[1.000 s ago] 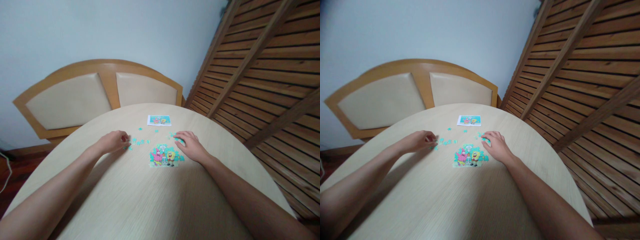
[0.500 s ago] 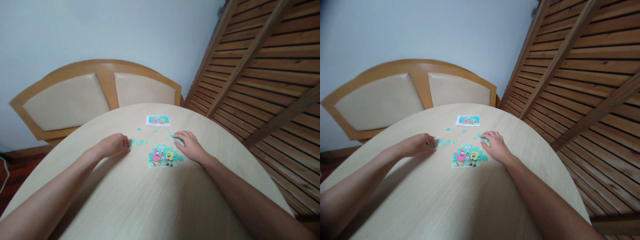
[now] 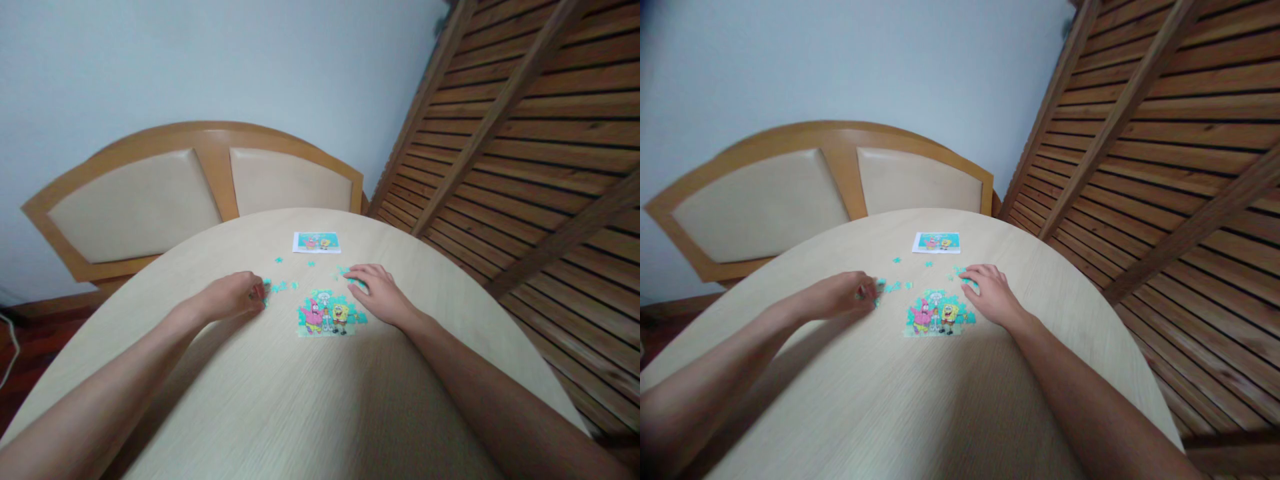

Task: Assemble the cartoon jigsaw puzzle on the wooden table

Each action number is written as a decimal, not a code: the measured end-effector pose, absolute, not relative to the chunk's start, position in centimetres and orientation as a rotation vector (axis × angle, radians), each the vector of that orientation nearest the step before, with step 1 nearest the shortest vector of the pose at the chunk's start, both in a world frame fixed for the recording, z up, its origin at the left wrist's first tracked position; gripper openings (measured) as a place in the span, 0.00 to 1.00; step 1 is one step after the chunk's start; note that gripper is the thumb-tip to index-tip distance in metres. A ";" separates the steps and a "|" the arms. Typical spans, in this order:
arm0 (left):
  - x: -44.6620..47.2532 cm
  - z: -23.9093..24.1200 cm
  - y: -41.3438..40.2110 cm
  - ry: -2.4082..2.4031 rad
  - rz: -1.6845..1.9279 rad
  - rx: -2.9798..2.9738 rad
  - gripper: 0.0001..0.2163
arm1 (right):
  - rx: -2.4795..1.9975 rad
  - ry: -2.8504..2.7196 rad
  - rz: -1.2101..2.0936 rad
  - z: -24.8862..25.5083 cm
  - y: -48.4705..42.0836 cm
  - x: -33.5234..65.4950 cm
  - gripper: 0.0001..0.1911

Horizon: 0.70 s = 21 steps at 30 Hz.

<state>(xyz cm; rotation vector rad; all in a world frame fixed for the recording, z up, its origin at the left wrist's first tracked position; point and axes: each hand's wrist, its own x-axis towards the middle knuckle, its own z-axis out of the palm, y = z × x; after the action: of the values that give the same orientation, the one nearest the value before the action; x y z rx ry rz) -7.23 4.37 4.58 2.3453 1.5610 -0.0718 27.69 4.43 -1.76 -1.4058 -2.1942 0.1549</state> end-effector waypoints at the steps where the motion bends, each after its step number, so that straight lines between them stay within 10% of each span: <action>1: -7.2 4.7 4.4 1.563 -0.057 2.337 0.11 | -1.417 -2.190 0.154 -1.7 4.4 27.7 0.15; 21: -8.3 2.5 5.9 1.748 0.153 2.345 0.13 | -1.646 -2.075 0.093 -1.7 4.4 27.3 0.23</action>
<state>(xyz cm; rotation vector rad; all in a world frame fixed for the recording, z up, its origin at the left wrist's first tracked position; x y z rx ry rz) -8.34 5.93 2.53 2.3448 1.7481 0.1528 27.35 4.35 -1.66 -1.6464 -2.0751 0.0927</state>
